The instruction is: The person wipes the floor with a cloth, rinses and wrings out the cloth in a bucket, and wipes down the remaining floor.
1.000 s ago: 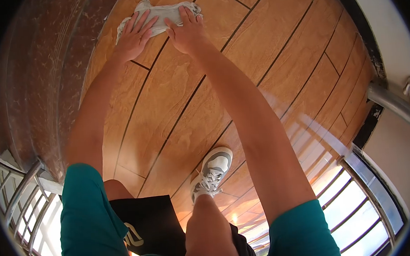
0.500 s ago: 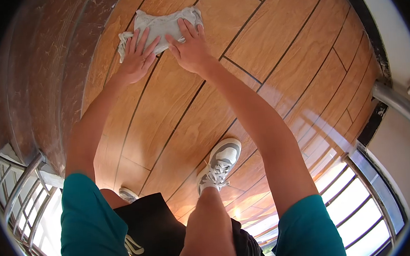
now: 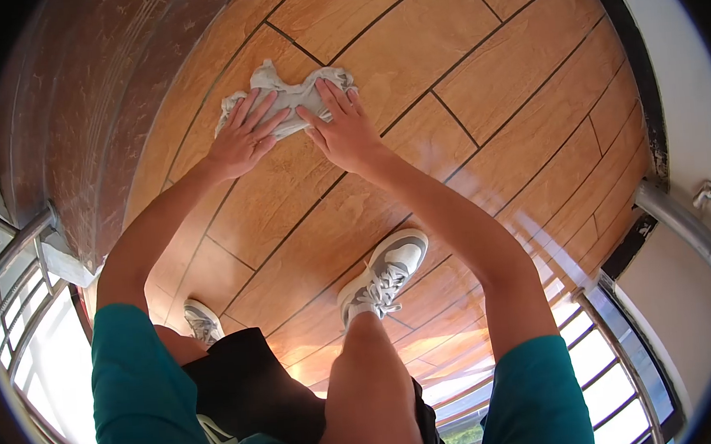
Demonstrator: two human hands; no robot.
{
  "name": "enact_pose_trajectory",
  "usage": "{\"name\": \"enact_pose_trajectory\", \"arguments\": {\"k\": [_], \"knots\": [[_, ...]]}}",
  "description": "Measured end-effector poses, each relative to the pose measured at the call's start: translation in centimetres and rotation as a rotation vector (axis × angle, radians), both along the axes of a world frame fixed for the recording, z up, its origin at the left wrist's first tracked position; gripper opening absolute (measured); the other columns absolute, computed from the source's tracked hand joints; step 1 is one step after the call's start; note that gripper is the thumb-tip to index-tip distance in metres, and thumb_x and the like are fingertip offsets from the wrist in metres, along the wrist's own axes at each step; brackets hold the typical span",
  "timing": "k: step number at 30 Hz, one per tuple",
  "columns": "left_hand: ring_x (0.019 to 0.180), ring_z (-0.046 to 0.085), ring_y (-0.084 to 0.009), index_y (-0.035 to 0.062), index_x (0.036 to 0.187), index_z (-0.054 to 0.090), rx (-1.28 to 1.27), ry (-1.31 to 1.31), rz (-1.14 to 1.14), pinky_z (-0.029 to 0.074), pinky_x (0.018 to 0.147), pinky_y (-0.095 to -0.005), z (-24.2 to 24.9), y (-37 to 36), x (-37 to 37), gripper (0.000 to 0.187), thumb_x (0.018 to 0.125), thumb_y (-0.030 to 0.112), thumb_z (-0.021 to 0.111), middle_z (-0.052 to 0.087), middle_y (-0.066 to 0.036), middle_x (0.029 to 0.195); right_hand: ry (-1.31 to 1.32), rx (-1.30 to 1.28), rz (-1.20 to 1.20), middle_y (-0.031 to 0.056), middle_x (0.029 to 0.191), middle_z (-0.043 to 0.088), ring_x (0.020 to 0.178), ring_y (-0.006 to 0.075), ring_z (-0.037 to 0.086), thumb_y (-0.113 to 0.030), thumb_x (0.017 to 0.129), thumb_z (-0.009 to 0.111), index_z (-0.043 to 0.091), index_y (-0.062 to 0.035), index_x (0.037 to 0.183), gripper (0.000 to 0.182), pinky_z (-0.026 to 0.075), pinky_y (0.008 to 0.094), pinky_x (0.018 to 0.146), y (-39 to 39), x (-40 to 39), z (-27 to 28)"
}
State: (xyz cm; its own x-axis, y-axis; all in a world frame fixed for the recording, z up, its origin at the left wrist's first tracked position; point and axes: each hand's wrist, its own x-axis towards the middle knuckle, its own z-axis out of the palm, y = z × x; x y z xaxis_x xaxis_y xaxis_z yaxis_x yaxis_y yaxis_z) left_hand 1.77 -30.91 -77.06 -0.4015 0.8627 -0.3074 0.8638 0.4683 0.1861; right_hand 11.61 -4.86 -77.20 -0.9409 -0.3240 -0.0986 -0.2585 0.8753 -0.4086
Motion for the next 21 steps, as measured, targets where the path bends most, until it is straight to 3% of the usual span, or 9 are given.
{"name": "enact_pose_trajectory", "arguments": {"k": [3, 8, 10, 13, 16, 18, 21], "knots": [[0.159, 0.002, -0.0285, 0.0309, 0.164, 0.023, 0.022, 0.139, 0.126, 0.010, 0.129, -0.0495, -0.7, 0.2, -4.5, 0.054, 0.113, 0.046, 0.021, 0.008, 0.000, 0.173, 0.083, 0.023, -0.084, 0.0188, 0.168, 0.020, 0.157, 0.0340, 0.017, -0.044, 0.109, 0.040, 0.052, -0.0304, 0.150, 0.045, 0.021, 0.0580, 0.124, -0.4, -6.3, -1.2], [0.159, 0.003, -0.0242, 0.0396, 0.164, 0.020, -0.013, 0.272, 0.320, 0.010, 0.130, -0.0469, -2.5, 1.1, -12.0, 0.055, 0.111, 0.053, 0.015, 0.006, 0.005, 0.173, -0.102, 0.128, -0.172, 0.0149, 0.171, 0.015, 0.159, 0.0303, 0.012, -0.048, 0.110, 0.028, 0.044, -0.0343, 0.156, 0.050, 0.020, 0.0547, 0.125, -1.2, -14.9, -0.4], [0.159, 0.001, -0.0258, 0.0401, 0.164, 0.019, -0.005, 0.194, 0.363, 0.008, 0.130, -0.0472, -2.3, 2.2, -13.5, 0.056, 0.110, 0.056, 0.013, 0.006, 0.004, 0.173, -0.127, 0.179, -0.203, 0.0132, 0.172, 0.015, 0.159, 0.0289, 0.010, -0.048, 0.110, 0.027, 0.041, -0.0351, 0.158, 0.051, 0.019, 0.0542, 0.125, -1.6, -15.9, 0.0], [0.159, -0.001, -0.0299, 0.0379, 0.164, 0.019, 0.013, 0.162, 0.398, 0.006, 0.130, -0.0493, -1.9, 2.0, -12.5, 0.060, 0.109, 0.060, 0.012, 0.005, 0.002, 0.174, -0.089, 0.201, -0.220, 0.0148, 0.172, 0.014, 0.159, 0.0303, 0.010, -0.048, 0.111, 0.026, 0.042, -0.0346, 0.157, 0.051, 0.019, 0.0549, 0.125, -2.6, -14.2, 0.4], [0.159, -0.006, -0.0364, 0.0322, 0.165, 0.019, 0.041, 0.118, 0.308, 0.003, 0.127, -0.0548, -1.2, 1.2, -9.4, 0.060, 0.110, 0.056, 0.020, 0.001, -0.005, 0.174, -0.093, 0.143, -0.227, 0.0179, 0.171, 0.015, 0.158, 0.0329, 0.012, -0.046, 0.110, 0.030, 0.047, -0.0326, 0.154, 0.049, 0.019, 0.0570, 0.124, -3.3, -10.4, 0.1], [0.158, -0.010, -0.0397, 0.0281, 0.166, 0.019, 0.051, 0.094, 0.193, 0.001, 0.126, -0.0584, -1.0, -0.2, -6.1, 0.063, 0.109, 0.057, 0.024, -0.001, -0.009, 0.174, 0.049, 0.070, -0.244, 0.0207, 0.169, 0.017, 0.157, 0.0353, 0.015, -0.044, 0.109, 0.037, 0.053, -0.0303, 0.150, 0.046, 0.021, 0.0592, 0.123, -4.2, -6.5, -0.3], [0.157, -0.011, -0.0436, 0.0261, 0.166, 0.021, 0.088, -0.005, 0.081, 0.001, 0.124, -0.0620, -0.5, -2.8, -1.0, 0.065, 0.109, 0.056, 0.031, -0.002, -0.013, 0.173, -0.023, 0.031, -0.281, 0.0208, 0.168, 0.019, 0.157, 0.0359, 0.016, -0.042, 0.108, 0.043, 0.057, -0.0288, 0.147, 0.044, 0.023, 0.0605, 0.122, -6.3, -0.2, 0.5]]}}
